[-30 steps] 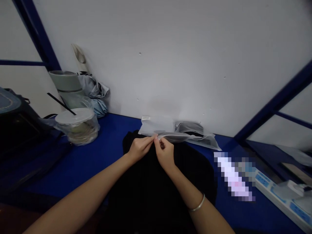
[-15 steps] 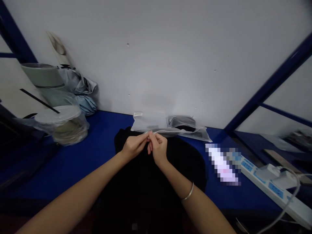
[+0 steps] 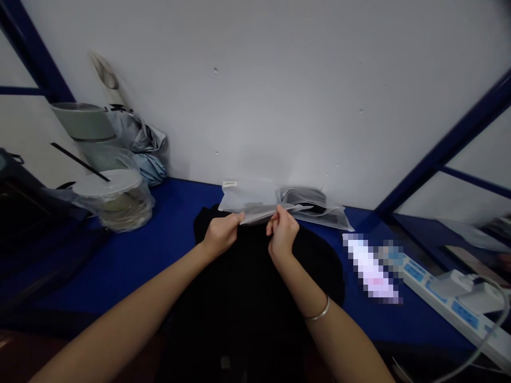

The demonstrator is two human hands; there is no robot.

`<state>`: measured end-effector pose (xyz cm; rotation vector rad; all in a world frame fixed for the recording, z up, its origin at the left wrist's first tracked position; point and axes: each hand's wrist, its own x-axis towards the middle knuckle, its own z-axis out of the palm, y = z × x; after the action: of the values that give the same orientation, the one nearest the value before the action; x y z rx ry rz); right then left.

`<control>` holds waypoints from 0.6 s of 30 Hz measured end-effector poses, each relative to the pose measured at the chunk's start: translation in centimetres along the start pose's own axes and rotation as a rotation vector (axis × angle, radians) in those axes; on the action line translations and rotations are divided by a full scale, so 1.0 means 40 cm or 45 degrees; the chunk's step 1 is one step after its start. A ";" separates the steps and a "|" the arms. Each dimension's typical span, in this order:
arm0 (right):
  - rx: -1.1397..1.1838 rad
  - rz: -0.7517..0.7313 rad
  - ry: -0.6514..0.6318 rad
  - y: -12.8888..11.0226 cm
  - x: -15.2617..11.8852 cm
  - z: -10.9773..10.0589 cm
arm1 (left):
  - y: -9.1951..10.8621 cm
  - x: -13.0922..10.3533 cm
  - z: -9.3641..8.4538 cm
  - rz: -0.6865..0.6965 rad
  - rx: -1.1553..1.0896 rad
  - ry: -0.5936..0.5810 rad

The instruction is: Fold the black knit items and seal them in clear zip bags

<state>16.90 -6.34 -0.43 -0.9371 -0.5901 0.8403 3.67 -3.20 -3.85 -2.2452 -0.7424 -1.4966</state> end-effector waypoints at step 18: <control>0.003 -0.131 0.078 0.029 0.087 -0.040 | -0.073 -0.006 0.000 -0.588 0.091 0.018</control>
<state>19.62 -3.81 -1.93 -0.9199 -0.5792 0.7180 1.88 -0.91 -4.11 -2.0980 -1.3577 -1.6432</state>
